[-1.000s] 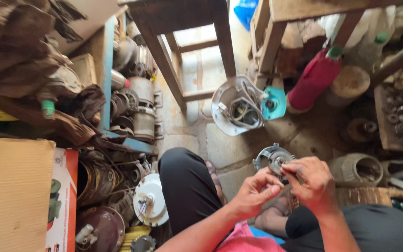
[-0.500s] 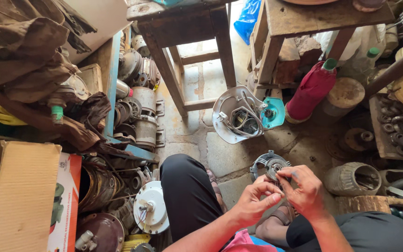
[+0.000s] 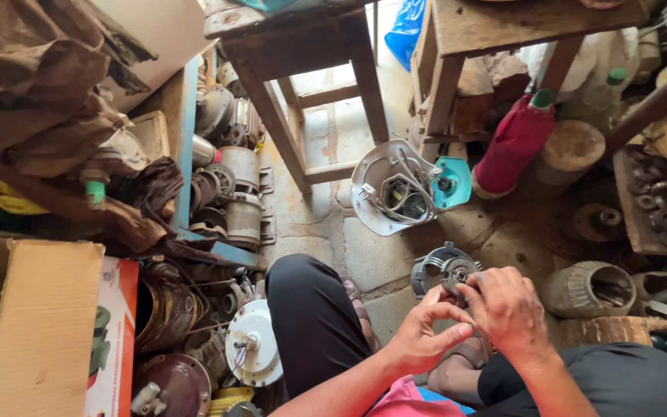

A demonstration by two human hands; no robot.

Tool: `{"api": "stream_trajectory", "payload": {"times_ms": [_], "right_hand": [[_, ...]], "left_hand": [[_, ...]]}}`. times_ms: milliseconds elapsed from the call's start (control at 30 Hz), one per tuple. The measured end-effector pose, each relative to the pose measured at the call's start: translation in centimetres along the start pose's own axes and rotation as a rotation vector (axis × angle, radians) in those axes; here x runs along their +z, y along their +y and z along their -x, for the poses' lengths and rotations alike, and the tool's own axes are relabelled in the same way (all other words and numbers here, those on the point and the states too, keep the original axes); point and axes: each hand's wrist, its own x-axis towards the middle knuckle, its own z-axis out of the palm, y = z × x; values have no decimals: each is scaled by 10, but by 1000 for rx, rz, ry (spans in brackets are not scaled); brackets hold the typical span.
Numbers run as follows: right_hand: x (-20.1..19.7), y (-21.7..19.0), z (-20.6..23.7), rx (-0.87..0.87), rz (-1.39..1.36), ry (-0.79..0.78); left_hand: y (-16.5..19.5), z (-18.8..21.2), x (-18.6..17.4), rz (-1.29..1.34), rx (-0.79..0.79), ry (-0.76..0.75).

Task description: The person sits on the floor and assembles small metal components of a motor. They insert a small metal piece into a circular housing, then fit a cylindrical metal casing over it, repeatedly checking the fit and alignment by hand.

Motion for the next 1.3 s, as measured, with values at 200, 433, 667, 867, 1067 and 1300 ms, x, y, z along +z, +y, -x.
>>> {"api": "stream_trajectory", "payload": {"times_ms": [200, 433, 667, 867, 1067, 1300], "right_hand": [[-5, -5, -4, -47, 201, -16], [-17, -6, -2, 65, 254, -11], [-15, -3, 6, 75, -6, 9], [-24, 16, 14, 0, -136, -101], [-19, 18, 12, 68, 8, -101], [-4, 8, 12, 57, 238, -85]], "left_hand": [[-2, -1, 5, 70, -49, -54], [-6, 2, 10, 63, -51, -106], [-6, 2, 7, 42, -23, -78], [-5, 1, 6, -10, -27, -77], [-2, -3, 9, 7, -40, -88], [-6, 0, 9, 12, -65, -81]]}}
